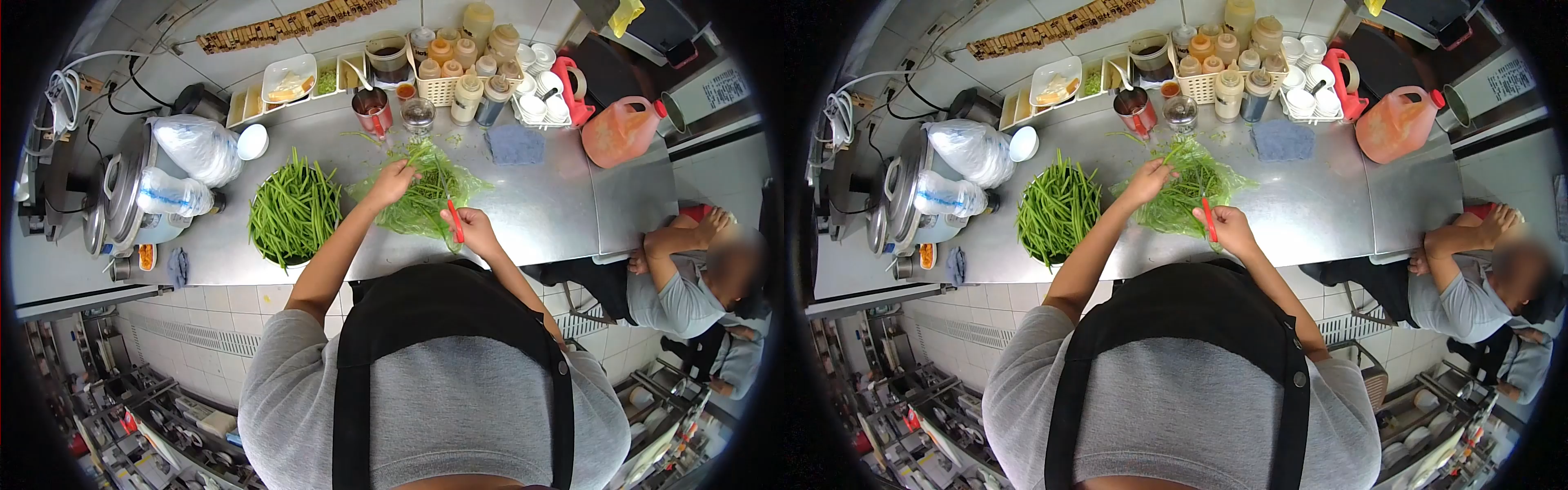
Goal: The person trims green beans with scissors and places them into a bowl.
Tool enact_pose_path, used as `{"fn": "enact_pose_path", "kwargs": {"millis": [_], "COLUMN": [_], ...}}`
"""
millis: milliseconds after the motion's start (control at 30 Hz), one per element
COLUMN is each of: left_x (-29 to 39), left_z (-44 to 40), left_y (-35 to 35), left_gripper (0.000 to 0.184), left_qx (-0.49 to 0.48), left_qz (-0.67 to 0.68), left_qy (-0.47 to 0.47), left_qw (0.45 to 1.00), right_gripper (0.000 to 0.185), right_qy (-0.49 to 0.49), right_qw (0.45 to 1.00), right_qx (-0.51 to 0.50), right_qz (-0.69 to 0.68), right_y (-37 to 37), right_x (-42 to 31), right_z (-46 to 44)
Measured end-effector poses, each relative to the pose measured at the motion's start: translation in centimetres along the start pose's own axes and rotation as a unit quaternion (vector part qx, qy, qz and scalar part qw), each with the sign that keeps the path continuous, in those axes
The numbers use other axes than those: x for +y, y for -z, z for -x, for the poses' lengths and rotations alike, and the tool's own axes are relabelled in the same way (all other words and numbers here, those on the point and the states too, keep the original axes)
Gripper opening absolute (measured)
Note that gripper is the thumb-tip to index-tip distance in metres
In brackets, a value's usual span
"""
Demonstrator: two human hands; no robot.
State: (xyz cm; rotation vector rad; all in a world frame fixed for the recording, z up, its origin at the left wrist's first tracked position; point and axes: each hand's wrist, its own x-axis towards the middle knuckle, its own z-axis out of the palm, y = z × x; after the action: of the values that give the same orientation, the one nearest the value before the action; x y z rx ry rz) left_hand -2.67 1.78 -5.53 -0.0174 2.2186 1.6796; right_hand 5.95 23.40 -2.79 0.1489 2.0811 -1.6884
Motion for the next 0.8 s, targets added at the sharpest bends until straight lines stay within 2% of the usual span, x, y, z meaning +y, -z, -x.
{"fn": "enact_pose_path", "kwargs": {"millis": [33,133,233,300,467,600,667,800], "left_x": [-0.2,1.0,3.1,2.7,2.3,2.2,1.8,1.9], "left_z": [-0.1,0.6,1.6,1.5,1.2,1.1,1.0,1.1], "left_y": [-0.1,-0.3,-0.1,-0.1,0.2,0.0,-0.2,-0.1], "left_gripper": [0.03,0.032,0.032,0.032,0.03,0.029,0.029,0.032], "left_qx": [0.025,0.035,0.023,0.027,0.043,0.016,0.004,0.056], "left_qz": [-0.06,-0.092,-0.136,-0.14,-0.145,-0.187,-0.192,-0.238], "left_qy": [-0.021,-0.053,-0.041,-0.044,-0.044,-0.052,-0.053,-0.081], "left_qw": [0.998,0.994,0.99,0.989,0.988,0.981,0.98,0.966], "right_gripper": [0.048,0.049,0.05,0.051,0.05,0.049,0.051,0.052], "right_qy": [-0.011,-0.027,-0.021,-0.008,-0.047,-0.045,-0.013,-0.015], "right_qw": [1.0,0.999,0.998,0.999,0.996,0.996,0.998,0.998], "right_qx": [-0.016,-0.037,-0.046,-0.049,-0.07,-0.072,-0.059,-0.053], "right_qz": [0.002,0.011,0.022,0.024,-0.002,-0.007,0.033,0.037], "right_y": [-0.1,-0.3,-0.4,-0.4,-0.4,-0.6,-0.6,-0.4], "right_x": [-0.5,-0.7,-0.3,-0.2,-0.3,-0.4,-0.4,-0.2], "right_z": [0.2,0.3,0.0,0.1,0.3,0.3,0.1,0.1]}}
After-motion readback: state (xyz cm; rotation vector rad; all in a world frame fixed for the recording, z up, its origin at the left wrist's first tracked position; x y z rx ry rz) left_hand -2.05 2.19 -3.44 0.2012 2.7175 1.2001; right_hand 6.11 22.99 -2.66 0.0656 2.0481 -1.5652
